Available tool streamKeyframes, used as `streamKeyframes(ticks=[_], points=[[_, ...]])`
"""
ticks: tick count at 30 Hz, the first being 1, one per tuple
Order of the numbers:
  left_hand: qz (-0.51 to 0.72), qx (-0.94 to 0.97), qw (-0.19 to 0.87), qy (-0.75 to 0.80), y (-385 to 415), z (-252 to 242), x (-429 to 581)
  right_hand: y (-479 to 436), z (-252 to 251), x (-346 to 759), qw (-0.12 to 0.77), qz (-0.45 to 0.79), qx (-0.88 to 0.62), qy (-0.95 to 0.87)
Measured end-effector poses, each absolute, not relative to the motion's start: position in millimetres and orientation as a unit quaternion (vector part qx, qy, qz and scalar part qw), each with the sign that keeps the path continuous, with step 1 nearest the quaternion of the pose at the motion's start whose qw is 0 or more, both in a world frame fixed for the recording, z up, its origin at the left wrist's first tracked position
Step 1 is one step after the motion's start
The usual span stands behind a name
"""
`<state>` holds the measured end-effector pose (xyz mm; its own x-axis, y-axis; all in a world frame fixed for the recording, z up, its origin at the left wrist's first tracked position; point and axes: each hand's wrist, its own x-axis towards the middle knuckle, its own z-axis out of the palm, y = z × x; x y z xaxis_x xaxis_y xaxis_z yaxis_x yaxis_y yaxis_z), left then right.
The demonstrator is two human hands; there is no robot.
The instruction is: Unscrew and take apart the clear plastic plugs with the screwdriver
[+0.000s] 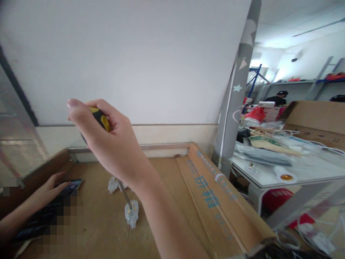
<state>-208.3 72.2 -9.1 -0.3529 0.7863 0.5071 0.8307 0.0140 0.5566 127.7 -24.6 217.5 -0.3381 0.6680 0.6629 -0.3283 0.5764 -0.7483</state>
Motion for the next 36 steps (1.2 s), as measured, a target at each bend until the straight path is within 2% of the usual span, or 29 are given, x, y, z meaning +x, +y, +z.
streamKeyframes(ticks=[3,7,14,17,21,28,32,36], points=[[-0.386,-0.572,-0.076,-0.720,70.4,-15.3,-206.8,-23.8,216.8,126.7,0.566,0.445,-0.123,-0.683],[-0.405,-0.557,-0.108,-0.717,69.7,-10.4,-207.4,-21.8,216.6,128.6,0.574,0.464,-0.113,-0.666],[-0.457,-0.564,-0.031,-0.687,33.5,25.9,-131.9,-21.5,219.5,132.9,0.551,0.524,-0.101,-0.642],[-0.460,-0.663,-0.078,-0.585,-0.5,33.0,-66.1,-17.8,219.2,130.6,0.583,0.500,-0.122,-0.628],[-0.349,-0.848,-0.109,-0.383,-25.4,19.5,-0.7,-11.9,216.5,131.8,0.595,0.483,-0.120,-0.631],[-0.320,-0.836,-0.148,-0.421,-15.3,-2.0,17.0,-9.5,216.9,143.4,0.538,0.538,-0.103,-0.641],[-0.327,-0.830,-0.143,-0.430,-17.6,-5.2,19.6,-6.9,220.4,138.5,0.566,0.526,-0.098,-0.628],[-0.314,-0.843,-0.091,-0.427,-20.8,5.5,11.2,-3.3,220.9,131.7,0.588,0.492,-0.113,-0.632]])
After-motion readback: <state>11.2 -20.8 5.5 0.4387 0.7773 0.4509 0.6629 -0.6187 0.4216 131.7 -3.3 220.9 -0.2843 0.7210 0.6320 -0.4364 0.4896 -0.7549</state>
